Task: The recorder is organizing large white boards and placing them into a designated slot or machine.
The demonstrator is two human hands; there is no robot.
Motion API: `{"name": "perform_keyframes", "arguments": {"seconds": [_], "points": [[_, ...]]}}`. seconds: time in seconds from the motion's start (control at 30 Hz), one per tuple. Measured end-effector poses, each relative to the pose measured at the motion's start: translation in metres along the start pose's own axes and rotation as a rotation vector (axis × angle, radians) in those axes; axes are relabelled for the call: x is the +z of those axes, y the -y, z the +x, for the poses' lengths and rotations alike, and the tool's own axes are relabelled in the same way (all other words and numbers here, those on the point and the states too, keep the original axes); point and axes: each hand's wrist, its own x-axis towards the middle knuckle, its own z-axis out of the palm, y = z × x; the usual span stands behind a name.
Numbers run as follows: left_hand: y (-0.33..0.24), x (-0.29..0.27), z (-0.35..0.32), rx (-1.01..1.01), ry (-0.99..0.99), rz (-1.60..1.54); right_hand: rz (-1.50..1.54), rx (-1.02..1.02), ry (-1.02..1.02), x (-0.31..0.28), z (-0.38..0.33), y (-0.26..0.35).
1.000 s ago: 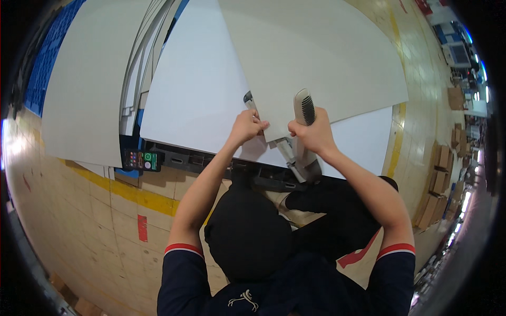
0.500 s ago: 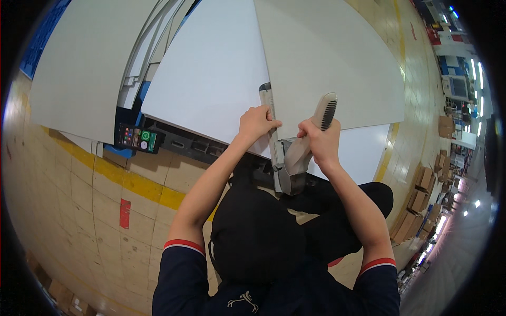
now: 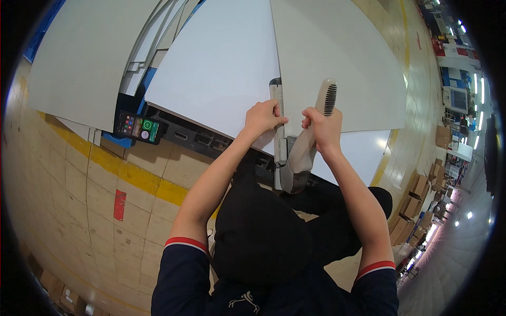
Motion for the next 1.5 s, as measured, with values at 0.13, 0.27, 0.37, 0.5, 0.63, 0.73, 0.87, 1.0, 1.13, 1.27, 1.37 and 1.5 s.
{"name": "perform_keyframes", "arguments": {"seconds": [0.13, 0.27, 0.37, 0.5, 0.63, 0.73, 0.87, 1.0, 1.13, 1.27, 1.37, 1.5], "points": [[-0.003, -0.004, 0.001, -0.022, 0.044, -0.034, -0.001, 0.044, 0.032, 0.003, 0.011, -0.004], [-0.005, -0.006, 0.0, -0.032, 0.069, -0.059, -0.014, 0.071, 0.051, 0.007, 0.02, -0.006], [-0.001, -0.007, 0.0, -0.033, 0.074, -0.068, -0.01, 0.106, 0.054, 0.012, 0.023, -0.009], [0.009, -0.009, -0.001, -0.06, 0.099, -0.087, -0.05, 0.149, 0.099, 0.017, 0.027, -0.014], [-0.006, 0.0, 0.002, -0.031, 0.093, -0.247, -0.276, 0.418, 0.184, 0.018, 0.068, -0.013], [0.016, 0.008, -0.006, 0.085, -0.377, -0.694, -0.208, 0.417, 0.184, 0.03, 0.07, -0.037], [0.034, 0.006, 0.006, 0.076, -0.391, -0.913, -0.064, 0.014, 0.251, -0.006, 0.031, -0.026], [0.022, -0.005, 0.004, 0.047, -0.308, -0.919, -0.084, -0.134, 0.248, -0.056, -0.033, 0.01], [0.004, 0.0, 0.009, -0.032, -0.285, -0.652, -0.186, -0.055, 0.234, -0.063, -0.028, 0.003], [-0.031, 0.017, 0.018, -0.244, -0.07, -0.718, -0.312, -0.043, 0.284, -0.094, -0.017, -0.008], [-0.033, 0.02, 0.036, -0.404, -0.117, -0.794, -0.372, -0.073, 0.334, -0.135, -0.009, -0.024], [-0.048, 0.028, 0.04, -0.404, 0.021, -0.911, -0.378, -0.01, 0.413, -0.224, 0.013, -0.048]]}}
